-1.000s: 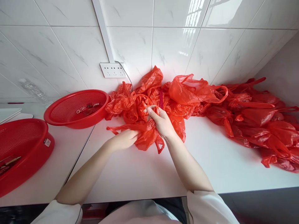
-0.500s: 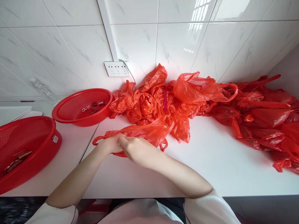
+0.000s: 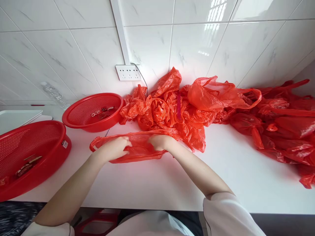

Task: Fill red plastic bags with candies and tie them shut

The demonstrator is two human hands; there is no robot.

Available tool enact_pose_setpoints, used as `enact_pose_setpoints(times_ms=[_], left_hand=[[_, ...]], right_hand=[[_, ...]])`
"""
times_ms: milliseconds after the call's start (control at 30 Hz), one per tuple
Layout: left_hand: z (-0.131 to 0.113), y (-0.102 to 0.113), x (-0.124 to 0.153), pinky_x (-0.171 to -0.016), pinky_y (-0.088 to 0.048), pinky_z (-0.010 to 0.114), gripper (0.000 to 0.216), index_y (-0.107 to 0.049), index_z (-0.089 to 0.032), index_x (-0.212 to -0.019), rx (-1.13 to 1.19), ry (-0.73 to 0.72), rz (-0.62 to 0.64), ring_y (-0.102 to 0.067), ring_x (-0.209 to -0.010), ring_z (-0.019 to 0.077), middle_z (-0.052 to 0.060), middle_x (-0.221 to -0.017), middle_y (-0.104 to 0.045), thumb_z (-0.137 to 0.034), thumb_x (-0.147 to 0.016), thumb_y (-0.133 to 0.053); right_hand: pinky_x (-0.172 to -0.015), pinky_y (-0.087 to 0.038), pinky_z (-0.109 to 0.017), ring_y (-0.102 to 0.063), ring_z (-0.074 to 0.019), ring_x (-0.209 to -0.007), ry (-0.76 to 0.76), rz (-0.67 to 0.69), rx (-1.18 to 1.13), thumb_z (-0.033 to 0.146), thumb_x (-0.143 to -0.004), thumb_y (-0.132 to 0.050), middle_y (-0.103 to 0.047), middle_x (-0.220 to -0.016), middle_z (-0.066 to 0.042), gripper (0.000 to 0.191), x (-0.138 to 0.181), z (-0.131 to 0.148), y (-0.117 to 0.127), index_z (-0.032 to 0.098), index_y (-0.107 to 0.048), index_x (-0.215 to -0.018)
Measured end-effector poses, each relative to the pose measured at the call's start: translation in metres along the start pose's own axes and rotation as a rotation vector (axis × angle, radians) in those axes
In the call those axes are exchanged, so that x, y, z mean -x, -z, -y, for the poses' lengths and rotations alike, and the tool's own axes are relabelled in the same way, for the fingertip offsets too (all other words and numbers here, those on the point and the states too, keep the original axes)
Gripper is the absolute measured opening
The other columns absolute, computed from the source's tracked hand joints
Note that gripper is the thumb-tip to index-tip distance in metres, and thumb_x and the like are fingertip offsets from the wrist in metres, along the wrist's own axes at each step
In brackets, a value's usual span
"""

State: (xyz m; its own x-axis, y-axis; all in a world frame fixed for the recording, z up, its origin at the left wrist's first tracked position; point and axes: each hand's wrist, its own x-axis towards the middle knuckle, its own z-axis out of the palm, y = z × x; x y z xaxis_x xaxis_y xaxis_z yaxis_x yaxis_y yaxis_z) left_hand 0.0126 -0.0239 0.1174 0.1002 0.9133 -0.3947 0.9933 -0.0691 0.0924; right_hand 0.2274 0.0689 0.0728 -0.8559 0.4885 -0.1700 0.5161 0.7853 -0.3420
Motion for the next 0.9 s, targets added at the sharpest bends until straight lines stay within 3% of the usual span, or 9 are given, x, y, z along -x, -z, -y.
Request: enact_pose_setpoints(times_ms=[100, 200, 300, 400, 500, 600, 700, 767, 900], left_hand=[[-0.006, -0.003, 0.003, -0.085, -0.047, 0.035, 0.021, -0.069, -0.021, -0.097, -0.115, -0.314, -0.260, -0.065, -0.097, 0.0231, 0.007, -0.104, -0.068, -0.016, -0.087, -0.051], [0.009, -0.003, -0.007, -0.103, -0.040, 0.043, 0.035, -0.065, -0.020, -0.112, -0.196, -0.349, -0.351, -0.057, -0.118, 0.0291, 0.010, -0.123, -0.062, -0.016, -0.077, -0.064], [0.035, -0.010, -0.024, -0.108, -0.036, 0.052, 0.083, -0.050, -0.026, -0.141, -0.161, -0.152, -0.136, -0.048, -0.131, 0.0390, 0.013, -0.154, -0.040, -0.022, -0.063, -0.076], [0.058, -0.020, -0.039, -0.105, -0.041, 0.051, 0.106, -0.028, -0.035, -0.156, 0.023, -0.034, 0.119, -0.047, -0.134, 0.0403, 0.012, -0.163, -0.026, -0.033, -0.062, -0.076], [0.070, -0.029, -0.046, -0.107, -0.041, 0.046, 0.106, -0.024, -0.035, -0.157, 0.135, -0.088, 0.133, -0.043, -0.139, 0.0367, 0.010, -0.161, -0.031, -0.040, -0.064, -0.075], [0.071, -0.028, -0.042, -0.103, -0.046, 0.040, 0.093, -0.039, -0.034, -0.151, 0.156, -0.161, 0.072, -0.049, -0.135, 0.0337, 0.008, -0.154, -0.044, -0.038, -0.065, -0.074], [0.066, -0.016, -0.031, -0.093, -0.052, 0.032, 0.055, -0.065, -0.033, -0.127, 0.282, -0.312, -0.133, -0.065, -0.115, 0.0248, 0.001, -0.132, -0.066, -0.036, -0.072, -0.072], [0.065, -0.006, -0.023, -0.092, -0.052, 0.028, 0.030, -0.072, -0.031, -0.110, 0.366, -0.353, -0.319, -0.067, -0.106, 0.0192, -0.002, -0.118, -0.072, -0.041, -0.083, -0.064], [0.085, 0.010, -0.025, -0.111, -0.039, 0.044, 0.031, -0.063, -0.023, -0.118, 0.367, -0.175, -0.709, -0.055, -0.125, 0.0258, 0.008, -0.128, -0.063, -0.037, -0.092, -0.053]], right_hand=[[-0.084, -0.051, -0.027, -0.067, -0.0166, -0.095, 0.218, -0.065, -0.082, 0.012, -0.089, -0.056, -0.072, -0.107, -0.004, 0.027, -0.002, 0.012, 0.011, 0.022, -0.071, -0.109], [-0.097, -0.048, -0.034, -0.059, -0.0224, -0.116, 0.396, -0.250, -0.140, 0.029, -0.084, -0.068, -0.061, -0.129, -0.009, 0.047, -0.005, 0.014, 0.007, 0.022, -0.059, -0.130], [-0.095, -0.050, -0.039, -0.054, -0.0303, -0.126, 0.252, -0.122, -0.093, 0.025, -0.068, -0.077, -0.045, -0.149, -0.015, 0.095, -0.014, 0.000, -0.012, 0.024, -0.034, -0.152], [-0.096, -0.051, -0.043, -0.054, -0.0347, -0.127, 0.016, 0.052, -0.068, 0.024, -0.063, -0.075, -0.039, -0.154, -0.018, 0.114, -0.022, -0.018, -0.029, 0.024, -0.014, -0.160], [-0.103, -0.047, -0.044, -0.050, -0.0347, -0.132, -0.020, 0.088, -0.096, 0.024, -0.061, -0.075, -0.043, -0.152, -0.017, 0.118, -0.026, -0.030, -0.034, 0.024, -0.012, -0.160], [-0.101, -0.049, -0.043, -0.050, -0.0353, -0.132, -0.031, 0.100, -0.117, 0.017, -0.058, -0.075, -0.044, -0.152, -0.015, 0.112, -0.024, -0.030, -0.028, 0.025, -0.024, -0.158], [-0.095, -0.052, -0.046, -0.056, -0.0386, -0.124, -0.041, 0.092, -0.154, 0.018, -0.061, -0.074, -0.051, -0.145, -0.018, 0.094, -0.016, -0.021, -0.016, 0.018, -0.043, -0.150], [-0.095, -0.051, -0.047, -0.058, -0.0396, -0.120, -0.015, 0.053, -0.187, 0.027, -0.070, -0.072, -0.056, -0.139, -0.021, 0.080, -0.008, -0.011, -0.005, 0.012, -0.050, -0.144], [-0.105, -0.046, -0.039, -0.055, -0.0307, -0.128, 0.052, -0.021, -0.254, 0.045, -0.089, -0.058, -0.053, -0.145, -0.015, 0.067, 0.014, 0.012, 0.017, 0.014, -0.046, -0.147]])
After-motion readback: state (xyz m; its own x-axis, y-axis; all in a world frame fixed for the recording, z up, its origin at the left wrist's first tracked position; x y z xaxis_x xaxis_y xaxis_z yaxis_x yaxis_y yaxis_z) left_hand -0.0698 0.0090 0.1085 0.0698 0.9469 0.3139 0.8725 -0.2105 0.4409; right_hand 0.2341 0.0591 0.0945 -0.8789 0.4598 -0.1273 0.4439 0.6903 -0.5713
